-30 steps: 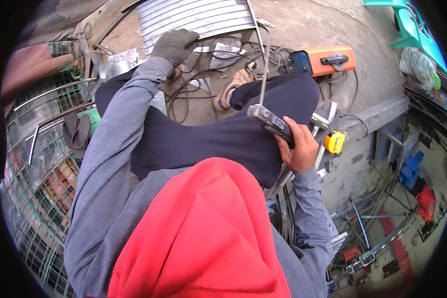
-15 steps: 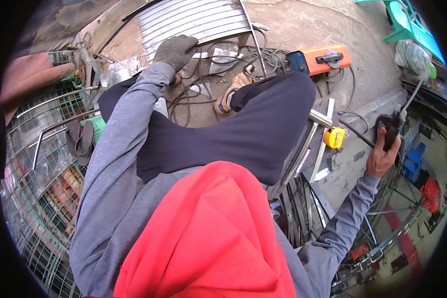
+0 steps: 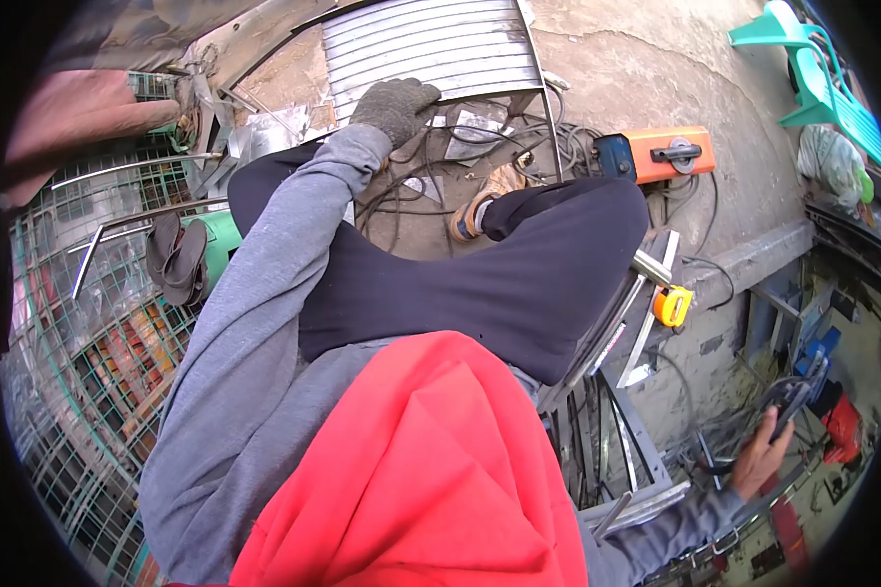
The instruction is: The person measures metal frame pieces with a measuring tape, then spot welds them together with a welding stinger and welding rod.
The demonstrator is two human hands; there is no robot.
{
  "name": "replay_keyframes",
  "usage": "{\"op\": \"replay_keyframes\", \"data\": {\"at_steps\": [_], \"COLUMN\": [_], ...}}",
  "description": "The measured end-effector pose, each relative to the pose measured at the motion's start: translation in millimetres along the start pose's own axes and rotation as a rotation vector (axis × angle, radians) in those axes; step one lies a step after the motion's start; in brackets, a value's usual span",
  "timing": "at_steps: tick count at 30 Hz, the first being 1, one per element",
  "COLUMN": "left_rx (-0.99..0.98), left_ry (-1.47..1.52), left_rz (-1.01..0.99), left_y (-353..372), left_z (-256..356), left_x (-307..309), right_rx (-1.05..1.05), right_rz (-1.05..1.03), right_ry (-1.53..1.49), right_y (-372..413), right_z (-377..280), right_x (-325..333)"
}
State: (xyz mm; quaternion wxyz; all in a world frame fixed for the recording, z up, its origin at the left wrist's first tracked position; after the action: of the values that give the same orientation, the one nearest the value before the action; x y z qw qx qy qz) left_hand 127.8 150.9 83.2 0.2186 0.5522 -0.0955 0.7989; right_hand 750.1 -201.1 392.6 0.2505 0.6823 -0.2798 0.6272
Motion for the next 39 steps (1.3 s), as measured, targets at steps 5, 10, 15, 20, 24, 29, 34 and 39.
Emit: {"op": "replay_keyframes", "data": {"at_steps": [5,10,15,20,24,29,34,39], "left_rx": [-0.015,-0.013,-0.027,-0.031,-0.056,-0.063,-0.084,-0.065], "left_ry": [-0.003,-0.023,-0.019,-0.015,0.003,0.008,0.009,0.017], "left_rz": [0.011,-0.026,0.027,0.036,0.047,0.075,0.099,0.078], "left_y": [1,-3,0,-1,-1,-1,2,0], "left_z": [-1,-1,-2,-3,-3,-2,0,1], "left_x": [-3,-8,-4,-5,-5,-2,0,1], "right_rx": [0.218,0.827,0.993,1.077,1.099,1.059,0.981,0.952], "right_rz": [-0.288,-0.478,-0.519,-0.449,-0.335,-0.3,-0.324,-0.286], "right_ry": [-0.321,-0.305,-0.169,-0.176,-0.262,-0.362,-0.415,-0.453], "right_y": [104,159,171,171,158,154,160,160], "right_z": [-160,-318,-359,-378,-387,-387,-381,-373], "right_x": [-112,-156,-187,-200,-206,-218,-220,-229]}}
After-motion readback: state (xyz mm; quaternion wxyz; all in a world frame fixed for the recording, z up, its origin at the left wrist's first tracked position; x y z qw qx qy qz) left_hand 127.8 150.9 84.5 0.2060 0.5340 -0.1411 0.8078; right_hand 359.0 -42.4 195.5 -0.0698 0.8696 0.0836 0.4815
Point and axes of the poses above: each hand's wrist, its own y-axis away from the middle knuckle, its own x-axis out of the back of the hand, z = x × y, the point moved 10 cm from there along -y, towards the middle knuckle, and after that the axes turned 8 degrees about y, right-handed, at the moved point
